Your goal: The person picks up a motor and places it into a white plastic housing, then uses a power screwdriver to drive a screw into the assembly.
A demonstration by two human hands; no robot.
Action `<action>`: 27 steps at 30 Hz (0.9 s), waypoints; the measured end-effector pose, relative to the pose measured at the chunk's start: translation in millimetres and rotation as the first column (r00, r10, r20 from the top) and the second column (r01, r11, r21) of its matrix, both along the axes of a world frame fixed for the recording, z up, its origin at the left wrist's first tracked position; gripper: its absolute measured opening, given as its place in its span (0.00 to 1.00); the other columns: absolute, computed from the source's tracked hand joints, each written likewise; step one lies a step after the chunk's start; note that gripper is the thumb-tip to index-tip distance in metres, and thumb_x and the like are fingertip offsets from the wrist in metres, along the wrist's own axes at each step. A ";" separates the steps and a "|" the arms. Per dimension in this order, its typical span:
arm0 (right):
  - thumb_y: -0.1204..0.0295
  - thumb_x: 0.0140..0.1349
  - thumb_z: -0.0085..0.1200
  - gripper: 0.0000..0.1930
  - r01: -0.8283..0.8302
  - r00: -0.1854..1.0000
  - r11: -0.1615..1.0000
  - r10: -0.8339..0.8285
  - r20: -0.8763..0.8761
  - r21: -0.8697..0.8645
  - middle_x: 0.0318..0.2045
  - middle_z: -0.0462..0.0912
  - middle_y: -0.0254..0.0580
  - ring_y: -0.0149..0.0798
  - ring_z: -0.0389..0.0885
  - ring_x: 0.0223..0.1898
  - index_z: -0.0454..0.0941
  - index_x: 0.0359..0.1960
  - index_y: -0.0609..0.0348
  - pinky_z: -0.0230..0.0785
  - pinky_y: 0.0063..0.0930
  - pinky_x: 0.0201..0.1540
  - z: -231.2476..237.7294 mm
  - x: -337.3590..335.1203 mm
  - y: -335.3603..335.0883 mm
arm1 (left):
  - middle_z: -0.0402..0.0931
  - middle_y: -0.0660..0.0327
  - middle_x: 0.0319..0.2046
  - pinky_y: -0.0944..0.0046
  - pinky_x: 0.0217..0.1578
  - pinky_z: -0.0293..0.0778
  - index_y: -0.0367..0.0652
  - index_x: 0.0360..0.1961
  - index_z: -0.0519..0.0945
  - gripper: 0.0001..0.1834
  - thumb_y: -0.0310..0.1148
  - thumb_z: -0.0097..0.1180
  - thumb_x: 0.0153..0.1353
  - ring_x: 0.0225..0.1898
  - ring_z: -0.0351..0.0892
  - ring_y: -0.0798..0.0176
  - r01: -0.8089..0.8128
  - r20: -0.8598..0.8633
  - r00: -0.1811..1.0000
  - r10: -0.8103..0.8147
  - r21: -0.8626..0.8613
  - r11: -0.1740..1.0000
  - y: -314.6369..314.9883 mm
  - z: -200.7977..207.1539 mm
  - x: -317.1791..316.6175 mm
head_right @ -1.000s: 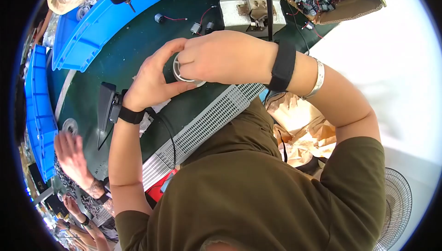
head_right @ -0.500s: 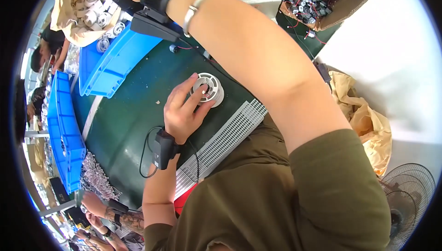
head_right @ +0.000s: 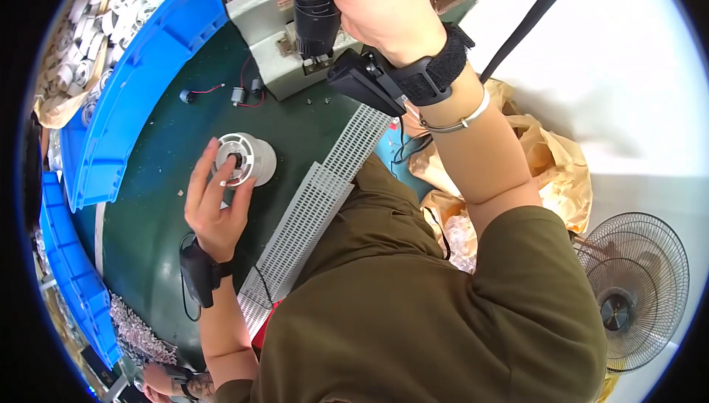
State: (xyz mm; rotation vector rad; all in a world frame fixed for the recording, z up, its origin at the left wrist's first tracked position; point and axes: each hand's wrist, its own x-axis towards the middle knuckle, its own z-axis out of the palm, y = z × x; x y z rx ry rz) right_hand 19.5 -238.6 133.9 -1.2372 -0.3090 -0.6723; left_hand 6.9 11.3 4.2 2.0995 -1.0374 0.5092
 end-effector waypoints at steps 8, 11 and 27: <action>0.82 0.50 0.57 0.18 -0.113 0.969 0.988 0.133 0.208 -0.104 0.24 0.76 0.37 0.30 0.75 0.21 0.69 0.44 0.66 0.68 0.21 0.26 -23.4 17.9 -23.9 | 0.73 0.46 0.50 0.57 0.44 0.77 0.36 0.38 0.80 0.21 0.24 0.70 0.39 0.47 0.77 0.47 -0.014 -0.003 1.000 0.014 0.024 1.000 -2.2 -2.9 -4.0; 0.82 0.50 0.58 0.18 -0.134 0.970 0.988 0.147 0.196 -0.077 0.24 0.76 0.38 0.30 0.75 0.21 0.69 0.44 0.66 0.68 0.21 0.26 -23.7 19.3 -21.5 | 0.73 0.46 0.51 0.58 0.44 0.77 0.36 0.39 0.80 0.21 0.24 0.70 0.39 0.48 0.77 0.47 -0.018 -0.022 1.000 0.018 0.028 0.999 1.8 -1.8 -5.4; 0.86 0.45 0.54 0.23 -0.056 0.987 0.990 0.036 -0.156 -0.129 0.20 0.76 0.44 0.35 0.75 0.18 0.66 0.46 0.69 0.68 0.24 0.24 -22.5 -9.1 -2.2 | 0.74 0.46 0.49 0.58 0.42 0.78 0.35 0.37 0.81 0.20 0.24 0.70 0.39 0.46 0.78 0.48 -0.061 -0.022 0.998 0.061 0.003 0.998 1.4 -2.4 -6.1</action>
